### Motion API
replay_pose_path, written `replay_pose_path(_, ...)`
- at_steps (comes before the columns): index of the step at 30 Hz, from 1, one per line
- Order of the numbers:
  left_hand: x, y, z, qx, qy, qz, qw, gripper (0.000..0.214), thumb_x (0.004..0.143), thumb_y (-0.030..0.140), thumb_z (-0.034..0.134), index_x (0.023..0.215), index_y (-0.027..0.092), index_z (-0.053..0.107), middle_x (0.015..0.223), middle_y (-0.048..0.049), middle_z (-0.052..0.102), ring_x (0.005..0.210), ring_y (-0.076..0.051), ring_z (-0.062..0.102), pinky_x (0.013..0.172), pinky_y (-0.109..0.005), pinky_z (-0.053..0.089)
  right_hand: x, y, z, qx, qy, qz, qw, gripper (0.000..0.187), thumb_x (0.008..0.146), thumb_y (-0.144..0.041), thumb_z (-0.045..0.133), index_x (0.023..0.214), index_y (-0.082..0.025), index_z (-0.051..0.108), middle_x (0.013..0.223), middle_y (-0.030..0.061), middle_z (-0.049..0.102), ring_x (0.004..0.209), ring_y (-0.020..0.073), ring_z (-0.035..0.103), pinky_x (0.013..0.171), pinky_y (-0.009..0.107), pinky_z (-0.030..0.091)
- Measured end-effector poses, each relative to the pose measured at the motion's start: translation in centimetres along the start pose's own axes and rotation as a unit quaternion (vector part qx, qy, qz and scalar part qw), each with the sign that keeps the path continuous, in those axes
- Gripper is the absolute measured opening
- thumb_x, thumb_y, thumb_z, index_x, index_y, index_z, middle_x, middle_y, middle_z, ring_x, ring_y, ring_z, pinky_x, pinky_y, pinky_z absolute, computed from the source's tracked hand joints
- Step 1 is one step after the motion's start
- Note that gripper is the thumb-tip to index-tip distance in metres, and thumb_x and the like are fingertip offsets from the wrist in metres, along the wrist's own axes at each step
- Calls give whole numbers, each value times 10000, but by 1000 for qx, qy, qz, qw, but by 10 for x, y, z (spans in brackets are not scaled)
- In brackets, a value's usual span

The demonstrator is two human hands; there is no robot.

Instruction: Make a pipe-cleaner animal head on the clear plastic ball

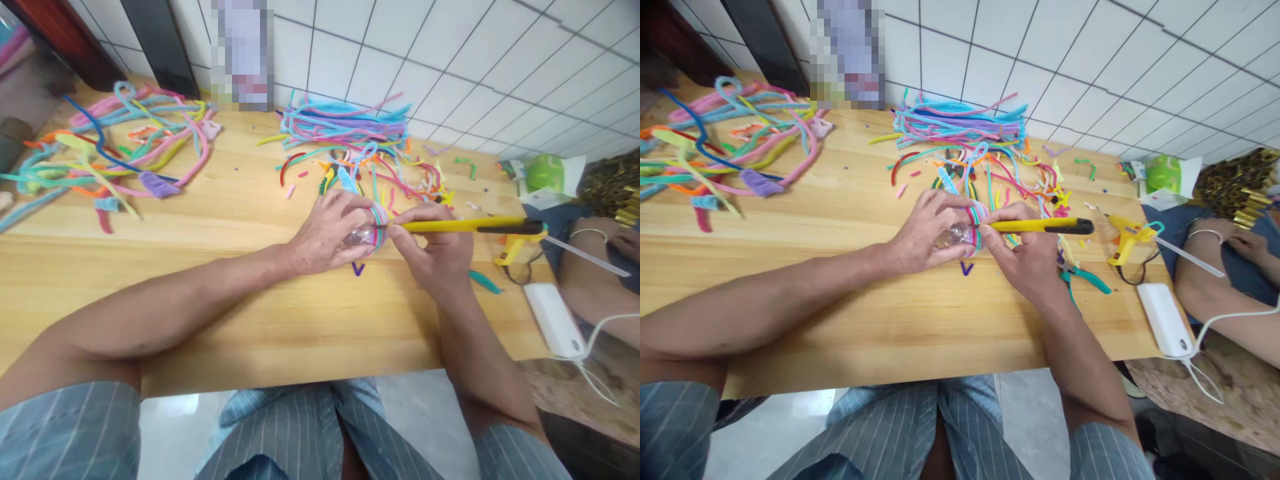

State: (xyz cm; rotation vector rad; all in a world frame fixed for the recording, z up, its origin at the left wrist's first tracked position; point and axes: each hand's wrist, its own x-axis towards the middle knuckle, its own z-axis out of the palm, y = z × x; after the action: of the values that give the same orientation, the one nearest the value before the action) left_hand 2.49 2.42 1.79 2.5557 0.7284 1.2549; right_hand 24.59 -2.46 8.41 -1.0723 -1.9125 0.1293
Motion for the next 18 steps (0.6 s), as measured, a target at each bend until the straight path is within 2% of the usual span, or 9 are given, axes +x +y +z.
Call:
replay_pose_path(4,0,-1,0,4,7,15,1000,363,1034,486,688,1299,243,639,1464,-135,700,1300,-310,634,1115,-525,450,0,2,1,8,4,26,1000,34,951,-308,803,946,-305,769,853,-1,763,780,211,714,764,398,599)
replay_pose_path(9,-2,0,1,8,15,10,1000,374,1034,503,681,1290,233,641,1458,-136,705,1289,-316,631,1095,-516,454,-3,-1,3,46,11,66,997,139,898,-384,873,915,-309,758,836,-6,736,786,209,712,763,402,619)
replay_pose_path(12,-2,0,0,1,-8,-11,1000,349,1022,500,693,1232,223,660,1476,-145,693,1309,-332,616,1113,-527,438,0,0,-2,100,66,110,987,201,900,-454,869,915,-302,738,848,-3,715,748,201,707,713,405,625)
replay_pose_path(14,-3,0,0,-2,-22,-20,1000,348,1015,499,700,1224,222,664,1486,-149,684,1321,-340,607,1127,-538,429,6,11,-11,141,121,150,971,247,881,-488,878,944,-302,728,858,4,706,700,204,700,659,417,620)
replay_pose_path(16,-3,0,0,0,-17,-18,1000,343,1016,494,700,1223,223,660,1472,-149,688,1307,-343,611,1121,-542,432,15,34,-28,170,154,188,955,290,841,-484,893,990,-307,718,865,14,713,669,218,702,622,433,611)
replay_pose_path(18,-4,0,0,2,5,-1,1000,318,1024,470,697,1216,222,647,1444,-148,699,1280,-337,625,1101,-536,447,21,66,-50,142,146,258,944,328,793,-411,901,1007,-290,685,781,-6,709,606,199,670,621,417,599)
